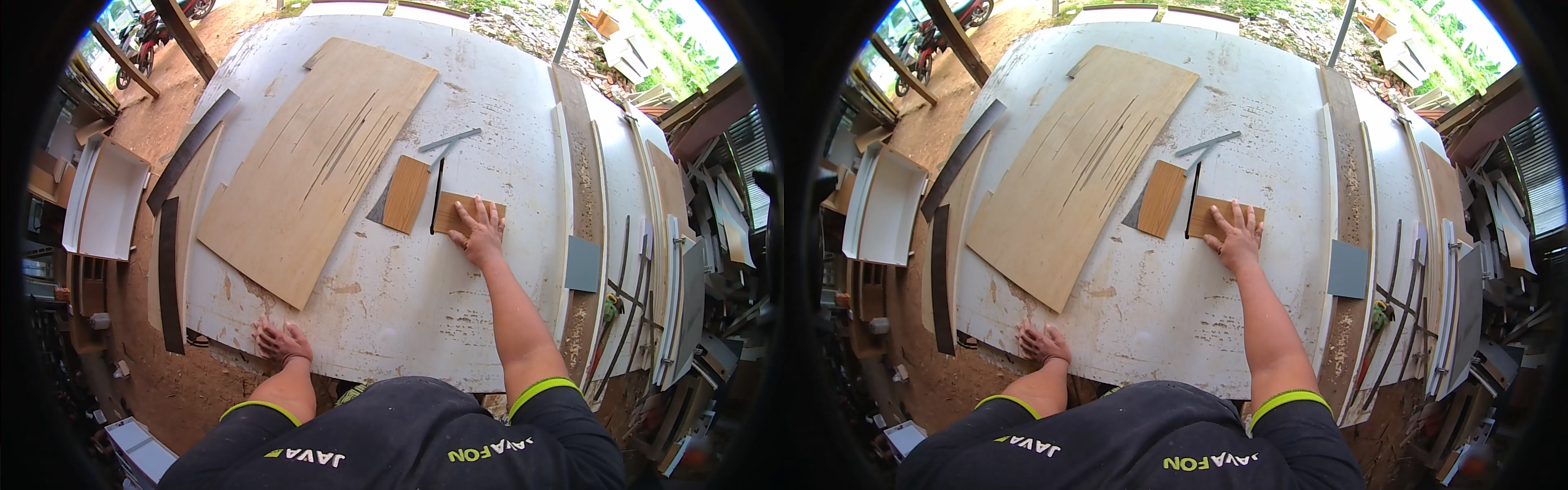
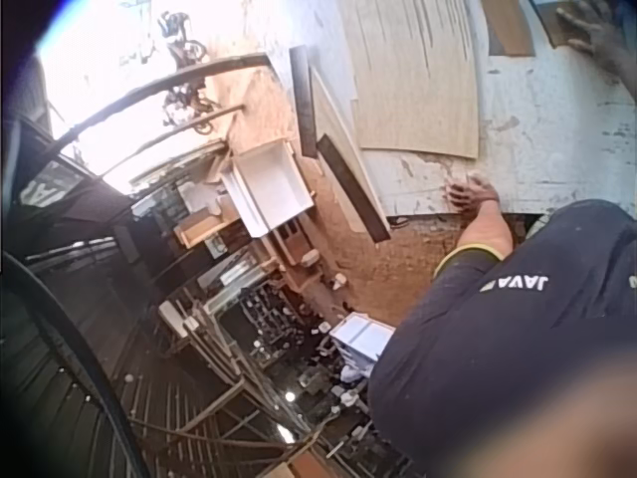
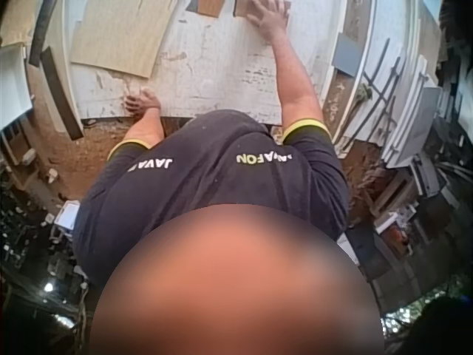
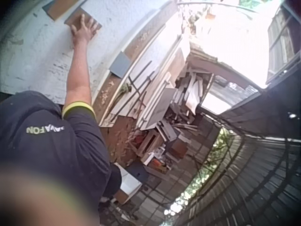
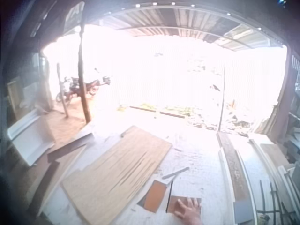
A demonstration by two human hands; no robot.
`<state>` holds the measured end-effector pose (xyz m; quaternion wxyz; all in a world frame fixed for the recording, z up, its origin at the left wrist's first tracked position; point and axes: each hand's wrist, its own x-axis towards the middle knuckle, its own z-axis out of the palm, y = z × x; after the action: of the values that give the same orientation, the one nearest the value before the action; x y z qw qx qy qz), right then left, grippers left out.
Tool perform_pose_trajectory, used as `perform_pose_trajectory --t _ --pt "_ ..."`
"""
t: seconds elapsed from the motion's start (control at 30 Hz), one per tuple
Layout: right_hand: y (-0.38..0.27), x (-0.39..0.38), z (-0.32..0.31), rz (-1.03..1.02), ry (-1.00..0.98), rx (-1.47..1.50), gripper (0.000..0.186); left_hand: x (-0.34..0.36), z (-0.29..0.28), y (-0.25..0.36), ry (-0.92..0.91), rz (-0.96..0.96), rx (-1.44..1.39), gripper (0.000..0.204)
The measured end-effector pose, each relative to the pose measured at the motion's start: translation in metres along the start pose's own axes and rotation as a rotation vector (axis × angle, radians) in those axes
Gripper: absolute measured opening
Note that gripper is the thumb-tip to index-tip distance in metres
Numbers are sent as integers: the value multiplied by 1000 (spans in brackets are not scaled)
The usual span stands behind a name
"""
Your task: The person uses a table saw to cut several small rectangular pieces of wood and a dark board. They position each piece against the blade, push it through, and set the cut pieces aside on the workbench.
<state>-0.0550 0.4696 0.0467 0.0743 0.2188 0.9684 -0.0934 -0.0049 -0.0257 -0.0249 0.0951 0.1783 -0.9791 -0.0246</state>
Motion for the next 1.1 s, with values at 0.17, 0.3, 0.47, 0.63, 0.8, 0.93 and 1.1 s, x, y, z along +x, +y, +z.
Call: perform_pose_trajectory --t 0.17,0.3,0.47,0.63,0.8,0.93,1.1 --pt "1 6 0 1 4 1 74 1 -1 0 -26 -10 20 72" --pt "0 12 -4 15 -5 -4 73 0 0 1 16 0 44 71" --pt "3 11 -12 58 -38 -10 74 0 2 0 -27 -39 17 72" --pt "21 -19 -25 209 -75 -35 91 1 6 -2 -31 -42 34 71" --pt "51 -72 -34 502 -77 36 92 1 17 -8 2 -30 63 69" --pt "85 -115 -17 740 36 281 69 3 26 -11 79 -7 98 68" --pt "122 -163 8 651 130 830 37 2 27 -12 154 30 68 68"
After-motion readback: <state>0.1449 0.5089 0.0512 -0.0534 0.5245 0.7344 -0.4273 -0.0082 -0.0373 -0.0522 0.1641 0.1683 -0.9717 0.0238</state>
